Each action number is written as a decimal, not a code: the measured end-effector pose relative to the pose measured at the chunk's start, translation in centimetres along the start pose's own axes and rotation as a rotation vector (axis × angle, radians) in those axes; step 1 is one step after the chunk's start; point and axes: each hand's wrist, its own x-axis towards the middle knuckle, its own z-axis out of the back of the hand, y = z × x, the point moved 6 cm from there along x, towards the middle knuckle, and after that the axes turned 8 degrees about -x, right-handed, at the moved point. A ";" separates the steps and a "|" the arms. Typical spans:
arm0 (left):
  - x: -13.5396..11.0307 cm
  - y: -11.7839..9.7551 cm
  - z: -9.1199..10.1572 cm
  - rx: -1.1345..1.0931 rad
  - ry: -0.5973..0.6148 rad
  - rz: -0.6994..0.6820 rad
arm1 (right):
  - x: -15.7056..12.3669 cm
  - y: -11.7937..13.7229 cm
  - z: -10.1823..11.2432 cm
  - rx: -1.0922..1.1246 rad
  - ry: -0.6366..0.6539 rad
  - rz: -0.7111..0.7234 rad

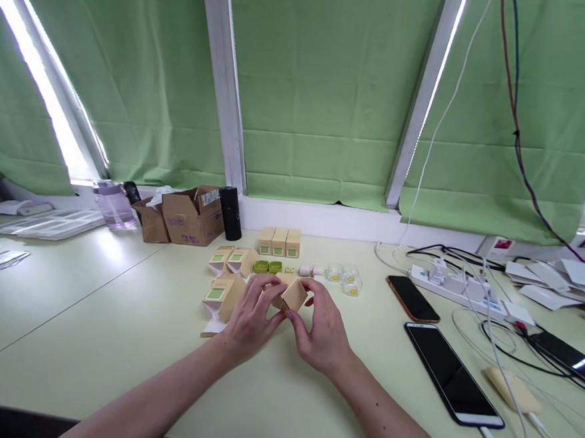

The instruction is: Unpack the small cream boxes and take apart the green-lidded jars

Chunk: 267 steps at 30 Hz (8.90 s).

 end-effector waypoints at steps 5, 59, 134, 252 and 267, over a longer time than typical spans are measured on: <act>0.2 -0.6 0.1 0.064 0.007 -0.023 | -0.1 0.1 0.1 0.002 -0.025 0.008; -1.1 1.4 -2.4 -0.105 0.216 0.245 | 0.1 -2.9 0.1 0.066 0.099 -0.314; -0.4 0.2 -1.6 0.035 0.209 0.105 | 0.3 -3.9 -0.9 0.273 -0.039 -0.346; 0.0 0.6 -2.1 -0.994 0.111 0.631 | 0.7 -4.6 -1.1 0.482 -0.021 -0.530; -0.8 1.7 -1.7 -0.609 0.067 0.515 | 0.8 -5.4 -0.8 0.632 -0.042 -0.653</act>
